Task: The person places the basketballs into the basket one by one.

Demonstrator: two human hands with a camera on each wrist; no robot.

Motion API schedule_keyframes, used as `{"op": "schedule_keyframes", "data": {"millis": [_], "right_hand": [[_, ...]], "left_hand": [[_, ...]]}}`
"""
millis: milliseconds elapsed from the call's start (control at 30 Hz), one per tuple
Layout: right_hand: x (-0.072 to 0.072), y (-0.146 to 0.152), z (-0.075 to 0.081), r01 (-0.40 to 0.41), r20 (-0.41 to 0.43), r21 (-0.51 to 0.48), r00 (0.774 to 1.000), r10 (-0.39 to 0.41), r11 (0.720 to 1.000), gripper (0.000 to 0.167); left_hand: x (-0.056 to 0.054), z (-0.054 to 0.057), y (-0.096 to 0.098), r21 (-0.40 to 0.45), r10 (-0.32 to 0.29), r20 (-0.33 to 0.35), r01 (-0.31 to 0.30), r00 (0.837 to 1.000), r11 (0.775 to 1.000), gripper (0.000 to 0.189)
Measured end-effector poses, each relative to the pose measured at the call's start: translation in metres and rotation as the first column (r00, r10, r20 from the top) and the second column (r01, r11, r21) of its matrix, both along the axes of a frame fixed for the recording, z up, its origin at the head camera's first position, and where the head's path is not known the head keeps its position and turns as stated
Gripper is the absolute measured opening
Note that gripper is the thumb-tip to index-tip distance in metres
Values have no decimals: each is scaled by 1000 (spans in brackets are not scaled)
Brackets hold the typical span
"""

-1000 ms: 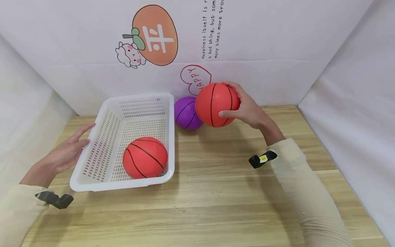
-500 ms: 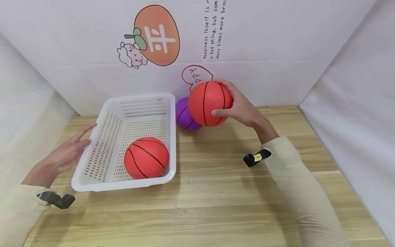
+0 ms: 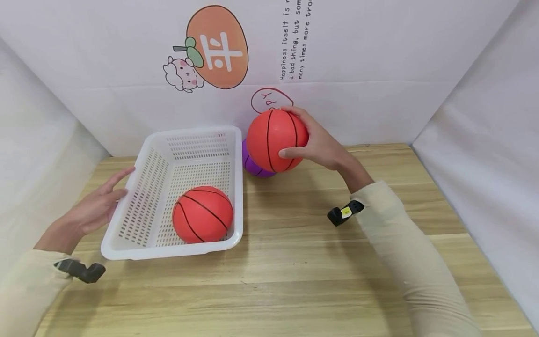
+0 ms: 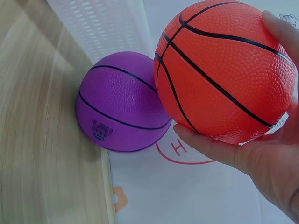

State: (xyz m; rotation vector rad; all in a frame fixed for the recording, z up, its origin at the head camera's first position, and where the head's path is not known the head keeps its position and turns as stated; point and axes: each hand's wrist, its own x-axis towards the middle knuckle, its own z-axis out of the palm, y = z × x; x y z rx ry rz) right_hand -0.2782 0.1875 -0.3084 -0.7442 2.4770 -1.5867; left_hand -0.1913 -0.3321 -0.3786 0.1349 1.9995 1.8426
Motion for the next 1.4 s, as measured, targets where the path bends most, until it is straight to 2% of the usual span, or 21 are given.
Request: {"op": "schedule_keyframes", "data": {"millis": [367,767,1067,1400], "right_hand": [[1,-13,2,-12,-5,-4,1000,12,1000,88],[0,-29,3,-51,-37,-56,998,49,997,87],[-6,-45,4,-75,-60,-47,996,72,996,90],[-9,-71,1,-101,-46,-44,994,99,994,88]], "left_hand": [[-2,-4,-1,53,-4,12,3,1000,999,63],[-8,1,2,39,-18,-1,18,1000,999,63],[-8,3,2,15,4,18,-4,1000,1000,62],[-2,-1,-2,24,-6,14,6,1000,1000,64]]}}
